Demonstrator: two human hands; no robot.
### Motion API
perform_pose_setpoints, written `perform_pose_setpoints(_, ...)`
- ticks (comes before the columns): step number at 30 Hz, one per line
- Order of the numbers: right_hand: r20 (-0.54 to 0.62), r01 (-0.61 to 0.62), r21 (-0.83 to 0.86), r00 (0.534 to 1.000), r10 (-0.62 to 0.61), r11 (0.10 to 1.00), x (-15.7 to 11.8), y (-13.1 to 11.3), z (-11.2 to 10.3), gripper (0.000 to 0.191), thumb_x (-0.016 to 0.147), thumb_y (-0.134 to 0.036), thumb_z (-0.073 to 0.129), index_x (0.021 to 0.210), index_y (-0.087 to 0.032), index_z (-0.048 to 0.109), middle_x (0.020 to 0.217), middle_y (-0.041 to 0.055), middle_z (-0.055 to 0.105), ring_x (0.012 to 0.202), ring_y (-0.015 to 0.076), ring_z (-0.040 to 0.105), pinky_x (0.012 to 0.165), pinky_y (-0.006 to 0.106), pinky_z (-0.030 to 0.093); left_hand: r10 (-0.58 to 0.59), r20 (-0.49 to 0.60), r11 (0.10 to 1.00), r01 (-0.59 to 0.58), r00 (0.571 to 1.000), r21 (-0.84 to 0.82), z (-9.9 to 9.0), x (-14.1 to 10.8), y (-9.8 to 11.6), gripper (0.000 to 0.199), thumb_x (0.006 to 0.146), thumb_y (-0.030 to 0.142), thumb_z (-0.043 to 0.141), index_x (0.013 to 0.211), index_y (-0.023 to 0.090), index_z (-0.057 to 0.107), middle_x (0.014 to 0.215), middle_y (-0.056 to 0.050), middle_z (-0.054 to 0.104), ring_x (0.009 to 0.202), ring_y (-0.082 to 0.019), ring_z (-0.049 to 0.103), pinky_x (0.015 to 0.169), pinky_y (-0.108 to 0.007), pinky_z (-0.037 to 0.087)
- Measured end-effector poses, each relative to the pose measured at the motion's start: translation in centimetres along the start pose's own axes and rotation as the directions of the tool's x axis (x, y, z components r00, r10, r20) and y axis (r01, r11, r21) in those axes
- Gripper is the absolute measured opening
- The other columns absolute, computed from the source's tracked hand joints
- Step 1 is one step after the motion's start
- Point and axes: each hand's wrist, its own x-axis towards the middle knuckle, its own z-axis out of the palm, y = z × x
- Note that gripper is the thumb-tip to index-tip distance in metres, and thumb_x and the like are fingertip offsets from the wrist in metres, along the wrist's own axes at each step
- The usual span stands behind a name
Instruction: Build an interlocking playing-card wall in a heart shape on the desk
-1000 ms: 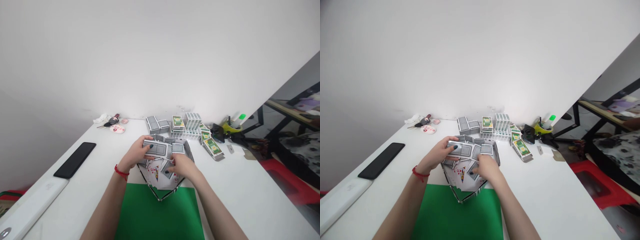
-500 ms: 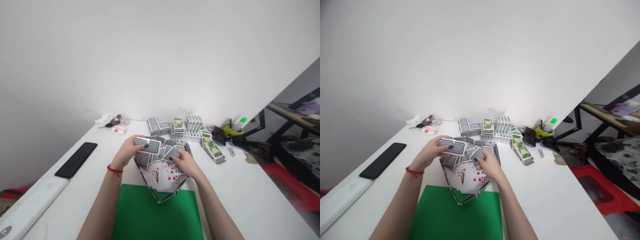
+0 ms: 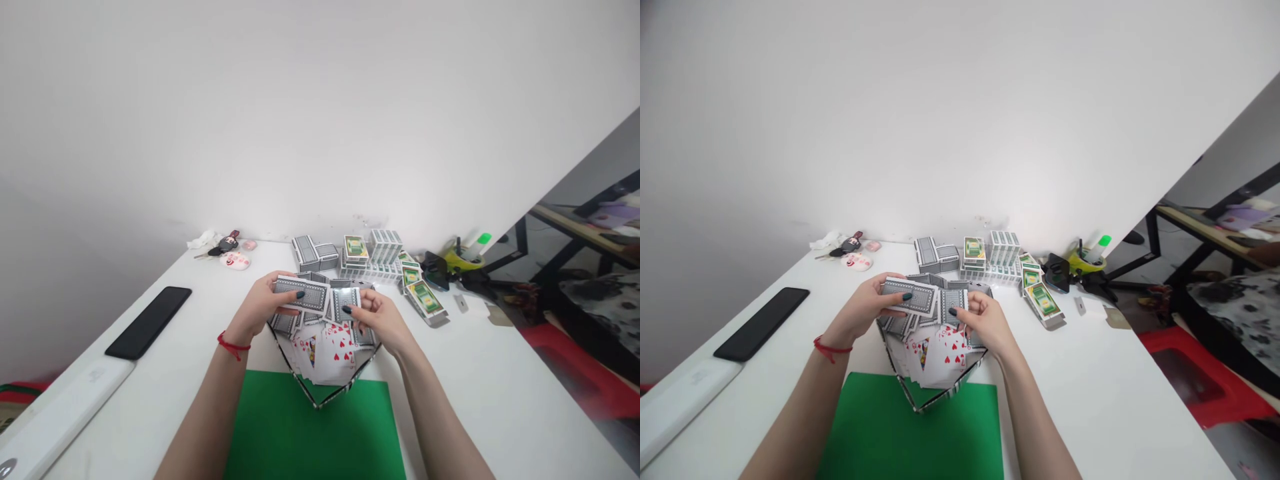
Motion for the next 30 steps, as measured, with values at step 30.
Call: perform_pose_setpoints(30,-0.140,0.062,0.240,0.990,-0.029,0.969,0.4,0.6,0.3,0.040,0.059,-0.039,0.076,0.088,-0.022,0.055,0.078,0.0007,0.065,0.067,0.0152,0.059,0.054,0.024,0.044,0.087,-0.102,0.988,-0.099,0.991,-0.119,2.8,-0.3,0.0,0.040,0.060,0.026,0.075,0.092,0.014,0.054,0.085,-0.003,0.065,0.079,-0.018,0.064,0.061,-0.032,0.059)
